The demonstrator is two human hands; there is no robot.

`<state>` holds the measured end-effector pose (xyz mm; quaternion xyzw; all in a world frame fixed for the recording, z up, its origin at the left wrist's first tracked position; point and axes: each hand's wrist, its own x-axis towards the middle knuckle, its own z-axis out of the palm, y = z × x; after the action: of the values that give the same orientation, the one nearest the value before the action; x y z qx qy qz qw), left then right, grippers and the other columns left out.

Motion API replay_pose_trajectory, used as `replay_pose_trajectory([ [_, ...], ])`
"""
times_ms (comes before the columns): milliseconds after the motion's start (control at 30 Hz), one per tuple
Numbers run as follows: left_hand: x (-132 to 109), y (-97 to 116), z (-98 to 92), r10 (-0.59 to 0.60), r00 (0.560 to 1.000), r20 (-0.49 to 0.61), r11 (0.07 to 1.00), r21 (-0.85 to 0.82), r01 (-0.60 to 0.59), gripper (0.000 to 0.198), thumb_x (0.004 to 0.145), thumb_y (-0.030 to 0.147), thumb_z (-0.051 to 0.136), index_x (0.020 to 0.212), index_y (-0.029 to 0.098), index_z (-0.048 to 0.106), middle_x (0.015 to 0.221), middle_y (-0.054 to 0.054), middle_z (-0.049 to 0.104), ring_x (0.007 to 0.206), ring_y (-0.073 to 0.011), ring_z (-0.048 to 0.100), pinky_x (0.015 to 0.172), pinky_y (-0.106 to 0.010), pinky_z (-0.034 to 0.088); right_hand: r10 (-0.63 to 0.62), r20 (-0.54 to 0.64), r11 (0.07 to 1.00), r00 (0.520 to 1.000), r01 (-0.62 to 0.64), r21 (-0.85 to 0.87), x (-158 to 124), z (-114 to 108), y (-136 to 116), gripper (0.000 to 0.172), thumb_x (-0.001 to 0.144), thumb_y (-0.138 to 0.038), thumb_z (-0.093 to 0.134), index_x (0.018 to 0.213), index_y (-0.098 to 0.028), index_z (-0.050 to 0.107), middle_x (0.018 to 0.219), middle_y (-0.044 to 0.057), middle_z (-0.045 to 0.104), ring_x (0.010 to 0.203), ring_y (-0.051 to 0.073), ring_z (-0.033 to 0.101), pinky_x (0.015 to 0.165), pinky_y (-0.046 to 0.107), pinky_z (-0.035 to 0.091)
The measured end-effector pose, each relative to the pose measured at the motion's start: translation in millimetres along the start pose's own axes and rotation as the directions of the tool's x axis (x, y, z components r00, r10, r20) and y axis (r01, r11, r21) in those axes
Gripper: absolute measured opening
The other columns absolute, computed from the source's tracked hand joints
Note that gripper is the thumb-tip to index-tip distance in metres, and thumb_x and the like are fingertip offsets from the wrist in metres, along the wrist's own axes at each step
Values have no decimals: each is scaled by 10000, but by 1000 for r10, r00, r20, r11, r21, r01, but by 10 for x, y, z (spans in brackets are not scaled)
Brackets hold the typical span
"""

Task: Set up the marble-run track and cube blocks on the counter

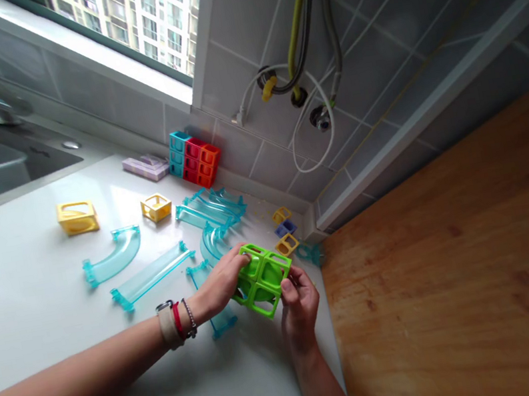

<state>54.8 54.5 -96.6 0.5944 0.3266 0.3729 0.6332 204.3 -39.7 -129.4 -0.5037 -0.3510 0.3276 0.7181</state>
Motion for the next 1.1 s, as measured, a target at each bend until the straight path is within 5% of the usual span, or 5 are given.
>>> replay_pose_trajectory([
  [133,-57,100,20,-104,983,151,991,-66,115,397,929,544,620,1158,222,583,972,-31,695,826,-237,680,632,-321,546,43,-26,995,999,-40,89,13,-14,-21,374,883,-458,704,1109,-159,689,1002,75,740,852,214,695,765,341,553],
  [300,-105,29,52,-1,963,269,997,-69,20,639,720,411,913,1198,213,538,1146,-90,719,1042,-292,715,816,-373,594,49,-96,995,994,-40,95,22,2,-101,354,904,-466,679,1105,-174,676,980,57,738,831,214,708,721,314,553],
  [533,-96,-49,67,31,958,285,998,-52,-17,651,734,384,914,1209,200,509,1175,-103,710,1098,-306,708,872,-416,604,95,37,988,995,-99,121,-1,41,-146,425,897,-473,703,1213,-199,629,1097,80,744,934,257,742,835,385,582],
  [967,-90,-74,60,-22,931,365,991,-117,69,668,760,386,902,1256,195,498,1206,-102,719,1099,-281,713,884,-403,609,97,30,984,995,-100,148,-4,36,-168,328,923,-459,689,1095,-180,682,969,52,754,833,225,742,731,322,570],
  [1100,-113,-45,74,-91,935,341,982,-123,141,587,865,502,794,1289,209,513,1181,-87,713,1023,-256,729,768,-353,615,113,26,982,993,-115,150,-8,38,-177,328,927,-467,684,1084,-179,679,966,53,757,811,217,734,714,318,566],
])
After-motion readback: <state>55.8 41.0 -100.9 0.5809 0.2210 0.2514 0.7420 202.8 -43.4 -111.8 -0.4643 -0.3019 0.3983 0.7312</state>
